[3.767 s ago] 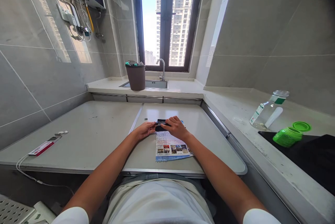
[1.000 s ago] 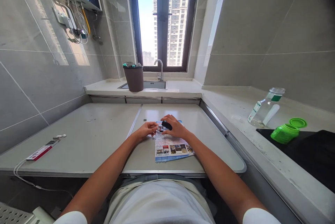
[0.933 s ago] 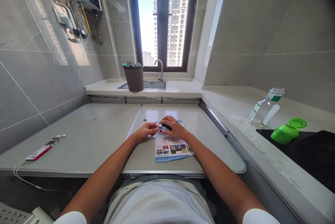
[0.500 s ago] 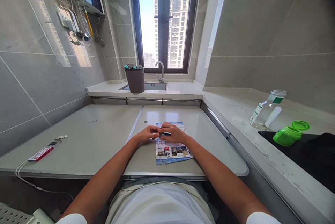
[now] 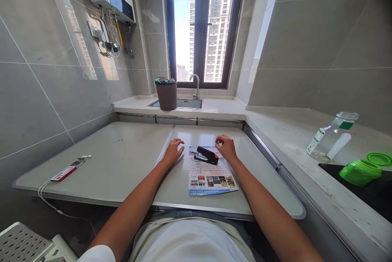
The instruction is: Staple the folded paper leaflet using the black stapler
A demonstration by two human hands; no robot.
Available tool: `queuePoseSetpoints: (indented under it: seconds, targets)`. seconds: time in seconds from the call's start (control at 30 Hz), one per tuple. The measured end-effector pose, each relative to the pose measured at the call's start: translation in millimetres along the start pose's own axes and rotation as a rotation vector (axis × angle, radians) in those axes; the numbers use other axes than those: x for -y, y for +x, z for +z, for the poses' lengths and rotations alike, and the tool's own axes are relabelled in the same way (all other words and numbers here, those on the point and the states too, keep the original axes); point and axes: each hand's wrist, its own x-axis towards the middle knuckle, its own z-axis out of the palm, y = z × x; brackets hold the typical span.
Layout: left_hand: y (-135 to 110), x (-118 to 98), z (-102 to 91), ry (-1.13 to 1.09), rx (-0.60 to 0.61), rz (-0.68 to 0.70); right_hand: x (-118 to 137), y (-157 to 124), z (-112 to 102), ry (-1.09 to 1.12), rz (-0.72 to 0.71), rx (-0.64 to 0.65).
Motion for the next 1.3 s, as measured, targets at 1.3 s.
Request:
queuePoseSetpoints:
  seconds: [1.3]
  targets:
    - [2, 13, 7.6, 0.467, 0.167, -0.164, -70, -3, -10, -0.594, 0.601, 0.257]
